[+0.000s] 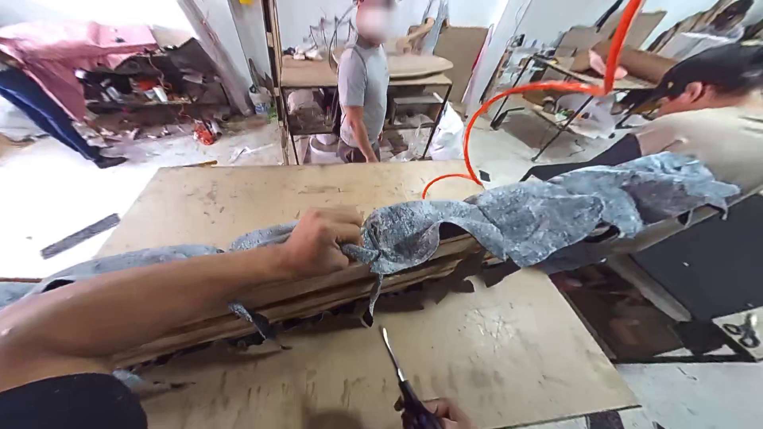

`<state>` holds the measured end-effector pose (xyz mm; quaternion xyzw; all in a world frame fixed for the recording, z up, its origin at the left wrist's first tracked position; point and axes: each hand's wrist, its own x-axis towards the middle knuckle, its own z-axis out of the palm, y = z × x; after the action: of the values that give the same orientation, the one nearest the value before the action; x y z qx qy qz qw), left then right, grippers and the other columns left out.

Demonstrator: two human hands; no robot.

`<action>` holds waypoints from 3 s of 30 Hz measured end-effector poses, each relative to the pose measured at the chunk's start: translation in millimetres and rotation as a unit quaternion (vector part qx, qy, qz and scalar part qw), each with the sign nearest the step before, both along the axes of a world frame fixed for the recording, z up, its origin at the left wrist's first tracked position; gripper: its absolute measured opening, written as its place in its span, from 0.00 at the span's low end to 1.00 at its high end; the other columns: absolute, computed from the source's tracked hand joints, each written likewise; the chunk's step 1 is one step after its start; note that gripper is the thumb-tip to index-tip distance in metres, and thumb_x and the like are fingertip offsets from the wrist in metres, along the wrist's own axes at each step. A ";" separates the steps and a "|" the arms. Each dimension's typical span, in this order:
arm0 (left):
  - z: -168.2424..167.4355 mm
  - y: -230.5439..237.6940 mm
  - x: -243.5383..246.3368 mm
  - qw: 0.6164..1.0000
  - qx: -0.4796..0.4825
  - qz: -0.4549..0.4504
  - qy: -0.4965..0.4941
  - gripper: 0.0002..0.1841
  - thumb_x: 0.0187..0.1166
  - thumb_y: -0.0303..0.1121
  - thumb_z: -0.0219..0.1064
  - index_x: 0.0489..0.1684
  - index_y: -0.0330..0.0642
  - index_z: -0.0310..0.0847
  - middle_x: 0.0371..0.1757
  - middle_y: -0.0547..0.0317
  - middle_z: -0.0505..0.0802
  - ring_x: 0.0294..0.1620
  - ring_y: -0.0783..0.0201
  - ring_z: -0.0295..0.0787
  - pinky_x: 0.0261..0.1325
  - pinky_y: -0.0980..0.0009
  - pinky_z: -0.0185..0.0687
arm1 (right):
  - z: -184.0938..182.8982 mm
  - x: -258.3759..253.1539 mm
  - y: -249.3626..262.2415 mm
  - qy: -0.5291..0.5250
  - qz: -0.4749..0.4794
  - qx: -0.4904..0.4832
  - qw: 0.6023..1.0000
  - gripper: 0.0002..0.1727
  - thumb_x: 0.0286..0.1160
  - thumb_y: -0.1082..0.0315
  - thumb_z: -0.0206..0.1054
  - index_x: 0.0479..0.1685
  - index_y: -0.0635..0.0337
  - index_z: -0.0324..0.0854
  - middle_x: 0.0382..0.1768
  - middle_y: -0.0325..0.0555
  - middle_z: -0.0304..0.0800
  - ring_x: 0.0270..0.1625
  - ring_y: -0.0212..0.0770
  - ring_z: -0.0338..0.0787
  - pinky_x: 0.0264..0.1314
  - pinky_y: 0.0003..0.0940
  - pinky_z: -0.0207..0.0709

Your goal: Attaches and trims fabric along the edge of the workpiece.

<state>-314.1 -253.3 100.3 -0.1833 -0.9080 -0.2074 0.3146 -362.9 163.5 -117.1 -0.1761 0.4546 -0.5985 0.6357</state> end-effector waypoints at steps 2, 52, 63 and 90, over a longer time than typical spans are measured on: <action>-4.7 0.4 1.0 1.000 0.027 -0.007 0.000 0.04 0.61 0.26 0.70 0.20 0.38 0.87 0.33 0.53 0.93 0.38 0.62 0.91 0.40 0.65 0.86 | 49.7 12.0 -8.3 0.108 -0.048 -0.113 0.987 0.17 0.70 0.56 0.79 0.53 0.54 0.91 0.54 0.42 0.93 0.51 0.35 0.91 0.54 0.32 0.87; -7.1 7.5 1.2 0.992 -0.084 0.085 -0.051 0.11 0.77 0.37 0.66 0.40 0.38 0.90 0.39 0.50 0.93 0.44 0.53 0.91 0.43 0.55 0.87 | -31.0 -11.0 -66.4 0.738 -0.024 0.162 0.655 0.21 0.75 0.56 0.73 0.53 0.66 0.90 0.78 0.63 0.79 0.86 0.64 0.70 0.89 0.64 0.59; -5.3 19.7 26.4 0.989 -0.148 -0.004 -0.014 0.12 0.82 0.22 0.59 0.49 0.33 0.89 0.49 0.45 0.97 0.57 0.52 0.95 0.63 0.60 0.88 | 175.9 -121.1 -219.7 0.767 -0.127 -0.349 0.523 0.10 0.79 0.79 0.60 0.41 0.66 0.89 0.35 0.52 0.91 0.44 0.46 0.90 0.50 0.38 0.84; 4.5 4.5 12.8 0.959 -0.283 0.020 0.003 0.10 0.86 0.22 0.57 0.50 0.29 0.85 0.43 0.38 0.89 0.46 0.40 0.86 0.42 0.53 0.81 | -138.4 24.4 15.3 0.666 0.002 0.319 0.675 0.24 0.61 0.46 0.79 0.41 0.60 0.91 0.62 0.61 0.87 0.68 0.66 0.83 0.66 0.63 0.79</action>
<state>-301.3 -248.7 104.8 -0.2472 -0.9320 0.0647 0.2571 -338.5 178.8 -255.5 -0.3153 0.9204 -0.1405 0.1837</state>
